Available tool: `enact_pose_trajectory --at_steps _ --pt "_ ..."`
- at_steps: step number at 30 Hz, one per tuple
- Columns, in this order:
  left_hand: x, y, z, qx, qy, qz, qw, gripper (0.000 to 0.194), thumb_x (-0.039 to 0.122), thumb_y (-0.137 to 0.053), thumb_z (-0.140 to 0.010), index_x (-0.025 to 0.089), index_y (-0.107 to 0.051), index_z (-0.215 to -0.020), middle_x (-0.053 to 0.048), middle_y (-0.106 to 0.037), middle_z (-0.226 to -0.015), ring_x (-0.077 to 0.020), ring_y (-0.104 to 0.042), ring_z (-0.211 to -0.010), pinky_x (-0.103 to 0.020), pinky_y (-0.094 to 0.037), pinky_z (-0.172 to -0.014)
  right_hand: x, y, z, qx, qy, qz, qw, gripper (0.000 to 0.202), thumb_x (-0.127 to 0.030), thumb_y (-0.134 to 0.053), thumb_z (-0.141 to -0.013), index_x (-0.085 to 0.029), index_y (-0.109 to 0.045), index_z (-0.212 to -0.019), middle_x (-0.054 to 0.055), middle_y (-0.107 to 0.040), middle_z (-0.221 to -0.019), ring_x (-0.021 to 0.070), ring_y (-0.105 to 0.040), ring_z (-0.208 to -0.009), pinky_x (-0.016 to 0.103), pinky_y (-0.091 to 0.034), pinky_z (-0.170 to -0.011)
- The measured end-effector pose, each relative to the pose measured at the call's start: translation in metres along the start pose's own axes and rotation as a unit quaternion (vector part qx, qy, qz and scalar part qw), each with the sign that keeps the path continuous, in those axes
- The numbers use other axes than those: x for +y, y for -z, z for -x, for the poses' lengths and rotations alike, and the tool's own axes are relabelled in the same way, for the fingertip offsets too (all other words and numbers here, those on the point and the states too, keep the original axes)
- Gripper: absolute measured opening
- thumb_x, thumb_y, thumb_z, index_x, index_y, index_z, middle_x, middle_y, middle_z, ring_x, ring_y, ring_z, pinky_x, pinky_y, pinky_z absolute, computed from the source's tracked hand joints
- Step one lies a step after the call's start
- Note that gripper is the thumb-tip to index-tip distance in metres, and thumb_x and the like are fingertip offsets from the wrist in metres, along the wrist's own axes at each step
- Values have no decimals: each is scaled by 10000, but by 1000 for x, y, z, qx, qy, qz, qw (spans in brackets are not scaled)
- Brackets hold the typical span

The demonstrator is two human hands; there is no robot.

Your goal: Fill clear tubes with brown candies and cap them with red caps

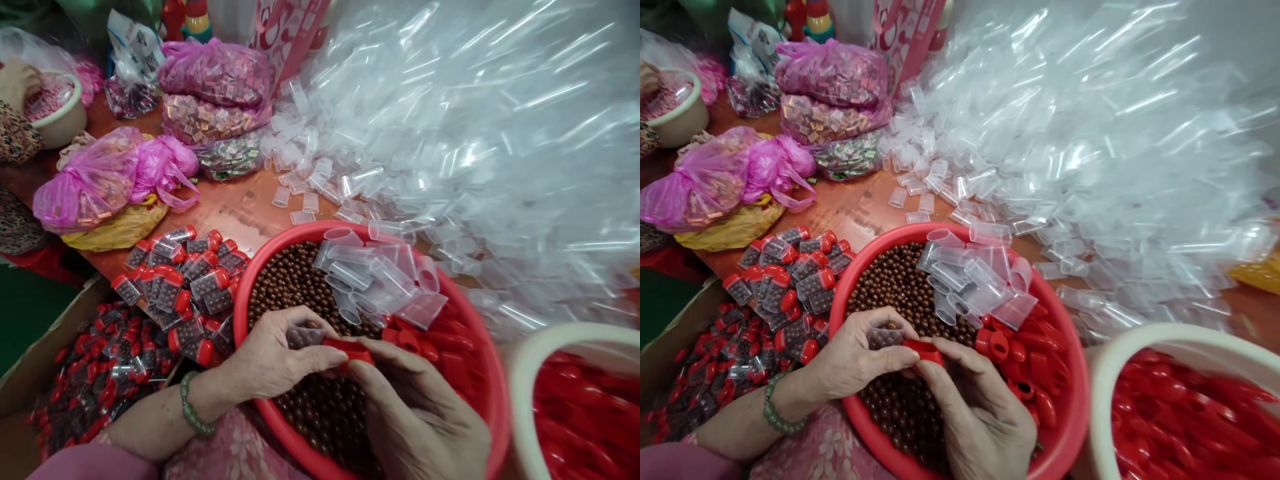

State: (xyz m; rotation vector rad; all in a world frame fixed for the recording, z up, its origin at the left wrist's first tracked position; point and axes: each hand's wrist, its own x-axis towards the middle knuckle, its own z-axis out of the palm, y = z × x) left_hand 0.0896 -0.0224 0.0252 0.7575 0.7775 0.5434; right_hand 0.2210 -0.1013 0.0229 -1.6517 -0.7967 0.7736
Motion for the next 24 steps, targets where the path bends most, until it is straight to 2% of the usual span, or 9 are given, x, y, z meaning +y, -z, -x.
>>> enact_pose_trajectory --at_steps 4,7,10,13,15,17,19,21,24 --pt "4 0 1 5 -12 15 1000 403 388 -877 -609 142 -615 -791 37 -609 -683 -75 -539 -617 -210 -424 -633 10 -5 8 18 54 24 998 331 -311 -830 -692 -232 -760 -1005 65 -771 -965 229 -731 -869 386 -605 -830" --pt "2 1 1 -15 -16 32 999 412 392 -878 -619 147 -600 -800 42 -591 -688 -76 -541 -621 -215 -449 -643 14 -2 7 3 55 27 998 301 -320 -796 -742 -225 -753 -1025 75 -760 -995 240 -714 -921 426 -571 -894" --pt "-2 6 -2 -56 -9 100 993 508 542 -838 -637 152 -600 -859 12 -615 -767 -109 -606 -682 -256 -513 -689 9 -1 1 -7 21 -2 1000 281 -373 -761 -781 -235 -740 -1024 58 -747 -965 212 -706 -859 376 -579 -819" --pt "-6 12 -7 -120 19 187 975 682 770 -666 -671 148 -631 -948 -69 -677 -903 -189 -691 -776 -297 -550 -684 -2 1 -7 36 6 -10 999 323 -438 -744 -789 -241 -722 -1044 36 -730 -929 173 -684 -801 306 -564 -740" --pt "-7 15 -9 -148 31 207 967 778 851 -541 -693 128 -661 -952 -117 -699 -961 -216 -706 -795 -304 -555 -669 -8 3 -13 50 15 10 999 354 -456 -739 -790 -234 -715 -1064 35 -719 -920 162 -667 -782 283 -551 -709" --pt "-7 17 -10 -156 35 209 965 815 867 -459 -731 110 -682 -936 -142 -712 -977 -218 -706 -795 -307 -555 -678 -13 7 -19 23 13 40 999 377 -464 -719 -808 -236 -702 -1108 40 -714 -936 159 -655 -760 270 -544 -668" --pt "-7 18 -11 -158 38 212 964 798 844 -450 -762 103 -692 -937 -147 -720 -969 -216 -707 -799 -307 -554 -694 -17 10 -27 -30 0 64 998 389 -467 -699 -825 -249 -685 -1147 35 -714 -933 154 -652 -737 259 -544 -644" --pt "-6 19 -10 -166 43 218 961 728 789 -536 -766 105 -697 -956 -145 -720 -983 -220 -711 -814 -306 -556 -708 -22 11 -35 -78 5 72 994 394 -458 -693 -828 -258 -671 -1167 20 -712 -890 148 -654 -707 248 -549 -631" --pt "-5 21 -8 -186 39 235 953 592 647 -711 -733 112 -700 -985 -134 -708 -1013 -232 -721 -846 -304 -563 -727 -31 9 -47 -119 55 58 990 372 -412 -719 -804 -258 -664 -1138 12 -720 -866 149 -672 -705 230 -561 -618"
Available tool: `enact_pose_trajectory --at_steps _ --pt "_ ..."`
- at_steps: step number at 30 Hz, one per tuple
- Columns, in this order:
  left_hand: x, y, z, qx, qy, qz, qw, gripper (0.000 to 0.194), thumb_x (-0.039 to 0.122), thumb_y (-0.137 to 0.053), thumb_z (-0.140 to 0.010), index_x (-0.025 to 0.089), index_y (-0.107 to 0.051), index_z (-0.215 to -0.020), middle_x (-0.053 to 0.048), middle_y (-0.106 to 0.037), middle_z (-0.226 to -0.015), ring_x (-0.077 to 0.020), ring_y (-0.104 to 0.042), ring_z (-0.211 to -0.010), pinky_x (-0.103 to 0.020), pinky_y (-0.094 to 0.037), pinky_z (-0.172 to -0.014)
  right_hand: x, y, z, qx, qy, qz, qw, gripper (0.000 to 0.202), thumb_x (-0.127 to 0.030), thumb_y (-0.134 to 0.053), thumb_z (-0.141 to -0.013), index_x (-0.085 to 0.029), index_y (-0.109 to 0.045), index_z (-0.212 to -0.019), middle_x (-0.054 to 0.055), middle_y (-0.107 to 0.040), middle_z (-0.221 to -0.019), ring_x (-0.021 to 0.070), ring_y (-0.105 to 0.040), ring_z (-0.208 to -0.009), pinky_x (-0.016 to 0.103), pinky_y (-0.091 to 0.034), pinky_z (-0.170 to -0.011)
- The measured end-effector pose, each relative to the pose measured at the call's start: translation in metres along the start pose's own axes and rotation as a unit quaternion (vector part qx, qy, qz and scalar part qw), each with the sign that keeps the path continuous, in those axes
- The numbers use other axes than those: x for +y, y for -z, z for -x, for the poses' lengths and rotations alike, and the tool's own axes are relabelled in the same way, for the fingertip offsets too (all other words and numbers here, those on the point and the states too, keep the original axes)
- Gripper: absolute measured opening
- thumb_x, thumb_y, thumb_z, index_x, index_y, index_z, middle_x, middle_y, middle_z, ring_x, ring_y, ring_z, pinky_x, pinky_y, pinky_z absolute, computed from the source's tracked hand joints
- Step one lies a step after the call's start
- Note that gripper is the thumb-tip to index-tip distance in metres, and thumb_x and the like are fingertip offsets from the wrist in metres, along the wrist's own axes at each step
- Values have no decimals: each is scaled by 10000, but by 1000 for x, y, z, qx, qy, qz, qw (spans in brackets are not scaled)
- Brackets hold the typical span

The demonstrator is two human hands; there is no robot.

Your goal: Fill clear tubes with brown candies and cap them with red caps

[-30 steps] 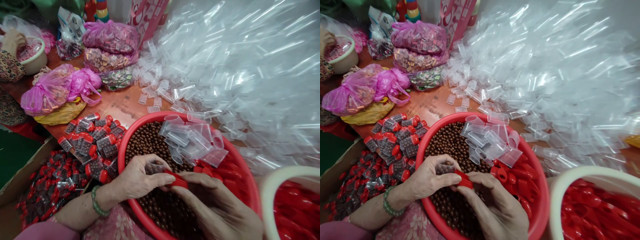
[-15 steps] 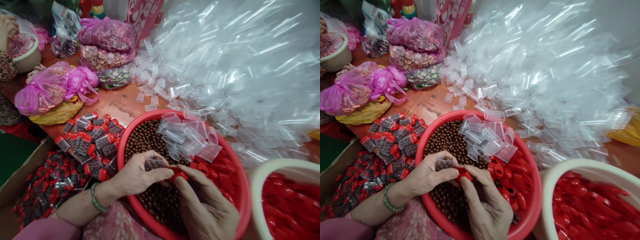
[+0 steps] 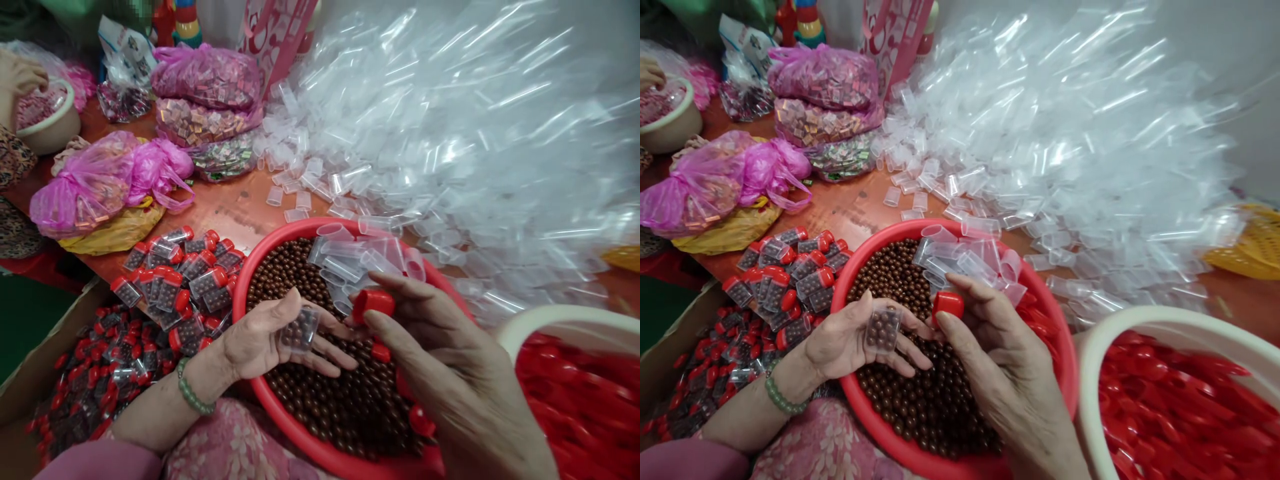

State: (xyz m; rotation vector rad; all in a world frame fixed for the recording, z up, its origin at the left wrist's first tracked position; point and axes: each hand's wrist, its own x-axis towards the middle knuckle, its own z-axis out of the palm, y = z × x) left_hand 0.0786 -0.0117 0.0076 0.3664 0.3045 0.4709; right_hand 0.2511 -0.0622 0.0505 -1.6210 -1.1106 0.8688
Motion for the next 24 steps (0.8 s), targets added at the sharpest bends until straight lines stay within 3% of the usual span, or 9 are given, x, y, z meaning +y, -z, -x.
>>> enact_pose_trajectory --at_steps 4,6,9,13,19,24 --pt "2 0 4 -12 5 5 1000 355 296 -804 -725 122 -696 -1014 -111 -690 -1059 -228 -720 -909 -314 -553 -792 -8 -2 -15 -45 47 -7 998 233 -365 -723 -801 -247 -690 -999 13 -736 -844 158 -694 -721 239 -576 -637" --pt "1 0 6 -17 14 -11 1000 340 228 -787 -737 119 -696 -1046 -110 -677 -1088 -215 -710 -931 -315 -541 -810 -11 -2 -21 -68 70 9 995 206 -349 -713 -807 -252 -720 -989 19 -750 -900 172 -709 -794 262 -584 -699" --pt "-2 1 7 -11 14 -33 999 377 263 -812 -733 132 -699 -1068 -98 -680 -1043 -197 -701 -906 -313 -536 -801 -15 0 -27 -129 119 50 983 216 -321 -671 -836 -267 -752 -1029 23 -756 -935 177 -711 -811 277 -585 -710" --pt "-3 1 8 33 9 -101 994 451 395 -841 -708 138 -711 -1056 -58 -692 -823 -145 -675 -753 -281 -529 -754 -20 1 -30 -210 160 95 960 237 -305 -620 -883 -267 -744 -1081 24 -753 -850 160 -696 -722 256 -573 -644" --pt "9 -13 8 130 -5 -198 972 466 444 -858 -652 130 -723 -969 -27 -678 -802 -125 -637 -757 -275 -513 -795 -15 -2 -30 -206 171 108 957 160 -321 -631 -896 -229 -715 -998 17 -750 -832 147 -696 -680 226 -559 -595" --pt "9 -16 6 155 -21 -244 957 301 348 -803 -727 131 -695 -907 -14 -659 -798 -115 -608 -743 -262 -495 -782 -18 2 -30 -209 210 156 942 178 -349 -612 -907 -231 -730 -968 40 -737 -804 173 -689 -687 257 -563 -580"
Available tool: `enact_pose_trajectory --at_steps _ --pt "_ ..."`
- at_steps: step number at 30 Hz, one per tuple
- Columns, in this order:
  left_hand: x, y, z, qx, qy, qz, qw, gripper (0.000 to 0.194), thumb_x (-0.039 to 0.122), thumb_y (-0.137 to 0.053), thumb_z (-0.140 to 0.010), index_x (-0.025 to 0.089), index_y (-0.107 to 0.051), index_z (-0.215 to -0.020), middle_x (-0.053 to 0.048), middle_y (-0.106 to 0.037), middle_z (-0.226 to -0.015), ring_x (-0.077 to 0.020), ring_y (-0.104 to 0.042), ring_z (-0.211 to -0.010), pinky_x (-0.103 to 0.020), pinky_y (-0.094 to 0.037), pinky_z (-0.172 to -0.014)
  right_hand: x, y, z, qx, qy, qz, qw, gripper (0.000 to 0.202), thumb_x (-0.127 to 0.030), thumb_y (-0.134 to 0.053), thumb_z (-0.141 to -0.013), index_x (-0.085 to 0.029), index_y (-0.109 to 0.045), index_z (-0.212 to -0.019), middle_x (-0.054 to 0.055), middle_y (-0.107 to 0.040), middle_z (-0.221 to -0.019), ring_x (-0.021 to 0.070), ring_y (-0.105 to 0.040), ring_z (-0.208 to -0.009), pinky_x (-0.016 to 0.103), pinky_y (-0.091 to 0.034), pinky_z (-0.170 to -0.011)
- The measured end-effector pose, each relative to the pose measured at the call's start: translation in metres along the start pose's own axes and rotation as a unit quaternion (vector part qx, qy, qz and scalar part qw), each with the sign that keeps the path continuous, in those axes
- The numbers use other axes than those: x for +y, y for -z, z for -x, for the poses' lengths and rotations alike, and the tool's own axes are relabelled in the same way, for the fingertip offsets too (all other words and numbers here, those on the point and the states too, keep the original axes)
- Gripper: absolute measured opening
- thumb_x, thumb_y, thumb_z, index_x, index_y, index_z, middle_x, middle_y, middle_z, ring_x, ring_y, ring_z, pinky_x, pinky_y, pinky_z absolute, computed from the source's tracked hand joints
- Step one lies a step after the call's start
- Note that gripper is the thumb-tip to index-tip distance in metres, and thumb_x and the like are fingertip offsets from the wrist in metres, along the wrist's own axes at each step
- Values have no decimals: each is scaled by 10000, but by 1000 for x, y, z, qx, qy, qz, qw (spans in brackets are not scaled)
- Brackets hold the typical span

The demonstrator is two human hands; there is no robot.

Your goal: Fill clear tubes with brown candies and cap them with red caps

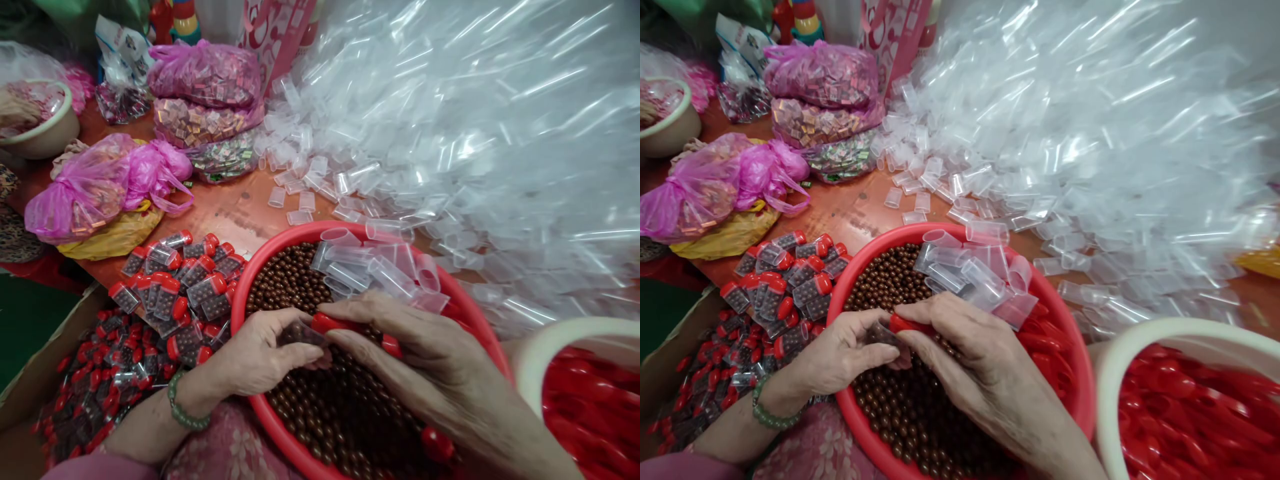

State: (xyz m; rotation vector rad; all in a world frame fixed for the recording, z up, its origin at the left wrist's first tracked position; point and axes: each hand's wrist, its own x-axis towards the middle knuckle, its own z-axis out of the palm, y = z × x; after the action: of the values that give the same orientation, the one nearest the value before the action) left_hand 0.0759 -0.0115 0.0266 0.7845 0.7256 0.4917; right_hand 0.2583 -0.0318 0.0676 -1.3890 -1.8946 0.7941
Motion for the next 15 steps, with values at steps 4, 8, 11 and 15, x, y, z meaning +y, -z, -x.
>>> enact_pose_trajectory --at_steps 4,8,11,15 --pt "-2 0 -1 -9 1 -49 999 149 223 -699 -806 135 -670 -922 -16 -654 -788 -113 -611 -749 -239 -482 -759 -1 13 4 -22 14 45 999 214 -386 -587 -927 -253 -752 -946 46 -741 -797 172 -697 -684 243 -583 -591" --pt "-2 -2 -2 -1 0 -61 998 120 169 -657 -816 134 -639 -930 -11 -641 -789 -104 -604 -737 -222 -465 -726 5 26 12 -43 37 88 994 229 -399 -554 -949 -315 -760 -1004 46 -761 -849 180 -730 -749 226 -596 -598" --pt "-2 -3 -3 7 2 -36 999 134 160 -651 -815 139 -631 -946 -5 -632 -804 -99 -602 -736 -217 -462 -718 9 31 14 -41 32 75 996 261 -467 -537 -940 -362 -769 -999 50 -772 -885 206 -742 -766 264 -602 -575" --pt "-3 -2 -4 -3 -1 -31 1000 139 149 -656 -810 142 -654 -948 -9 -641 -825 -97 -599 -744 -227 -469 -751 7 20 15 61 -42 20 997 171 -433 -675 -845 -362 -777 -962 37 -776 -893 219 -736 -750 296 -602 -573"
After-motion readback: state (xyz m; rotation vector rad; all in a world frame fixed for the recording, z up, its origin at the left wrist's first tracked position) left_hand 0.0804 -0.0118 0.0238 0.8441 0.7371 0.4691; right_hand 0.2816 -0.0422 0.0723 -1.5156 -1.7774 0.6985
